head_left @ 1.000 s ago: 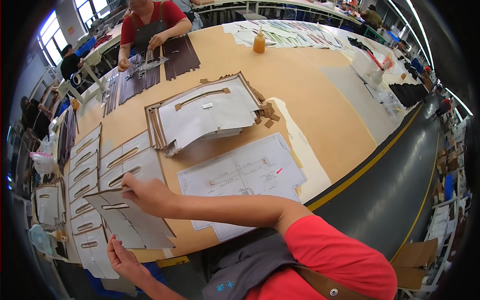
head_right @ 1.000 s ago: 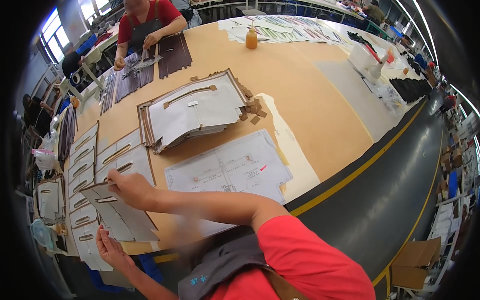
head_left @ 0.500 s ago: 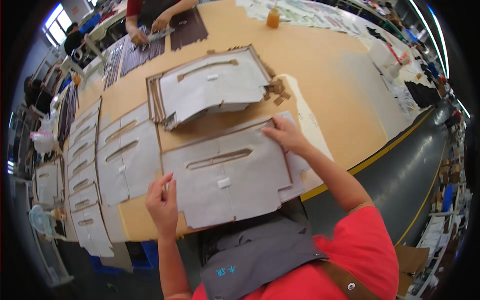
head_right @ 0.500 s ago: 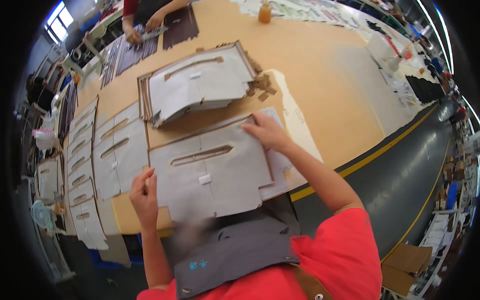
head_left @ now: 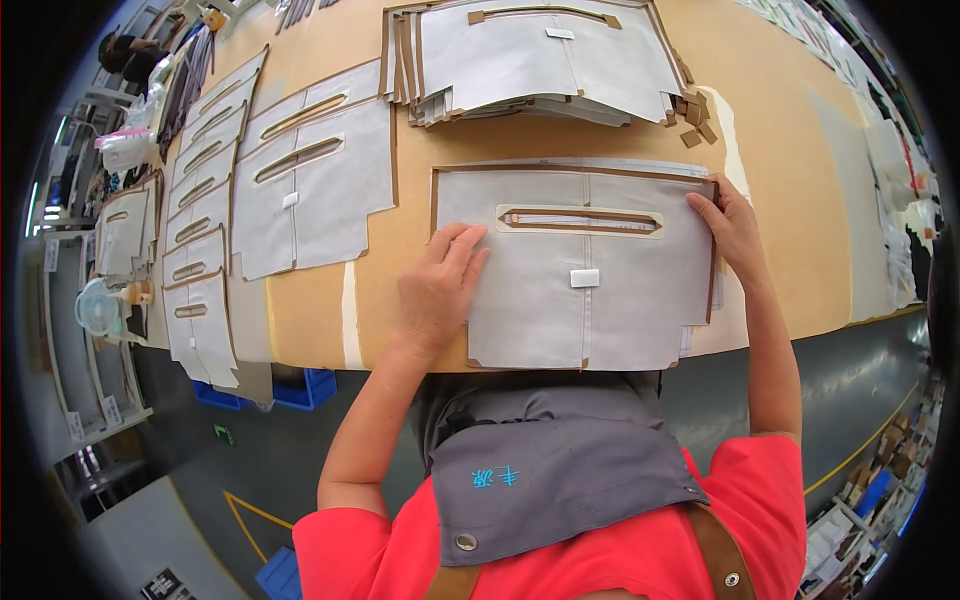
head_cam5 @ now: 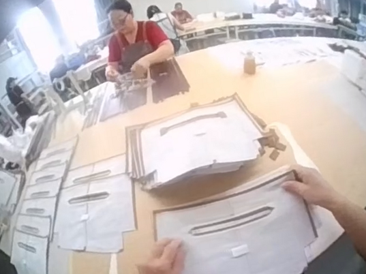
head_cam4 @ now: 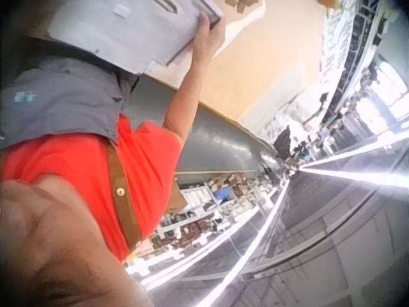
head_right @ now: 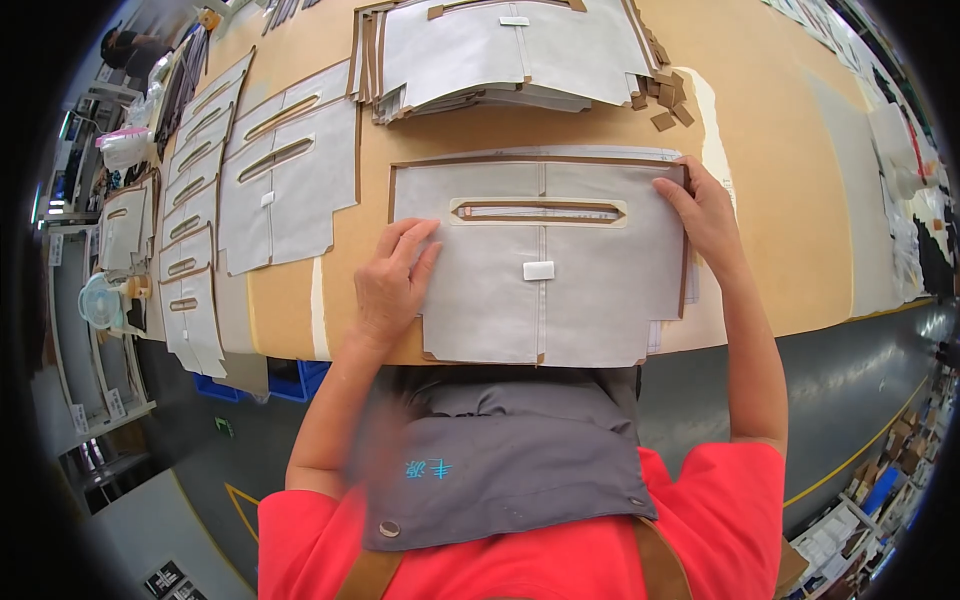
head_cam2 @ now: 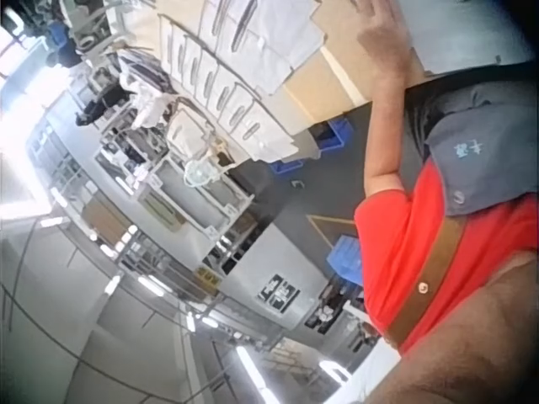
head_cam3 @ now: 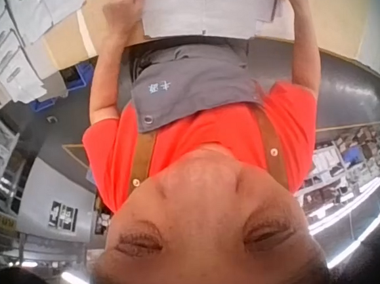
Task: Applying adhesive leather tabs to the cutouts of leather bag or accessory panels.
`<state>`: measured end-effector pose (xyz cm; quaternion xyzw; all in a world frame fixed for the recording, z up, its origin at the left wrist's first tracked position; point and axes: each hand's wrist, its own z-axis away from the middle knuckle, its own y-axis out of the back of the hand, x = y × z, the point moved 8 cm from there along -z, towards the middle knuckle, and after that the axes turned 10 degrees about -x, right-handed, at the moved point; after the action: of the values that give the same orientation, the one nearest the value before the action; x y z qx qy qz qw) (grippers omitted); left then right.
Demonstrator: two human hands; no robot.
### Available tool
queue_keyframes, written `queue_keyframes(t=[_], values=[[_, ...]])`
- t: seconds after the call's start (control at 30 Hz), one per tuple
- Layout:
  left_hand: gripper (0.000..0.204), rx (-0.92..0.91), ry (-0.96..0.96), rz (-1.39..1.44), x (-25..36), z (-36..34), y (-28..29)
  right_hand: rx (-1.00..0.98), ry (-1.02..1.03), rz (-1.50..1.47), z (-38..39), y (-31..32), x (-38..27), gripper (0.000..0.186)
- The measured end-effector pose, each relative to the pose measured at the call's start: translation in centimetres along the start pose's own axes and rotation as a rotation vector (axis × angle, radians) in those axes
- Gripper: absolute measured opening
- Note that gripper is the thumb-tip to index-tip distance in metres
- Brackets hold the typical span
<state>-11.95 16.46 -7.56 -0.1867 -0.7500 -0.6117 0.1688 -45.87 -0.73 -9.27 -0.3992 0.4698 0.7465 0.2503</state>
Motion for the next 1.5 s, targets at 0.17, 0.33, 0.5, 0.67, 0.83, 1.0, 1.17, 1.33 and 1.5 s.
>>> queue_keyframes(t=[0.17, 0.33, 0.5, 0.67, 0.83, 1.0, 1.17, 1.33, 1.5], values=[[0.024, -0.035, -0.021, -0.075, 1.2, -0.1, -0.4, 0.086, 0.052, 0.093, 0.2, 0.4, -1.0, 0.026], [0.025, -0.024, -0.016, -0.138, 1.6, -0.2, -0.8, 0.108, 0.043, 0.096, -0.5, 0.8, -0.4, 0.027], [0.025, -0.014, -0.029, -0.145, 2.3, -0.4, -1.4, 0.322, 0.201, 0.322, 0.5, 1.8, -1.8, 0.037], [0.026, 0.005, -0.003, -0.167, 1.9, 0.1, -0.8, 0.317, 0.442, 0.508, 4.3, -0.6, -4.1, 0.035], [0.026, -0.011, 0.005, -0.16, 2.0, 0.1, -0.9, 0.149, 0.512, 0.615, 6.6, -3.6, -4.5, 0.032], [0.027, -0.015, 0.014, -0.162, 2.5, -0.1, -0.9, 0.138, 0.553, 0.675, 6.2, -3.7, -4.5, 0.036], [0.027, -0.017, 0.004, -0.162, 2.6, -0.2, -0.9, 0.147, 0.573, 0.686, 6.3, -3.7, -4.0, 0.037], [0.026, -0.018, 0.017, -0.15, 2.6, -0.1, -0.8, 0.155, 0.586, 0.689, 6.4, -3.7, -3.8, 0.037], [0.023, 0.065, -0.02, -0.12, 2.7, 0.0, -0.2, 0.205, 0.601, 0.718, 6.8, -3.7, -3.9, 0.035]])
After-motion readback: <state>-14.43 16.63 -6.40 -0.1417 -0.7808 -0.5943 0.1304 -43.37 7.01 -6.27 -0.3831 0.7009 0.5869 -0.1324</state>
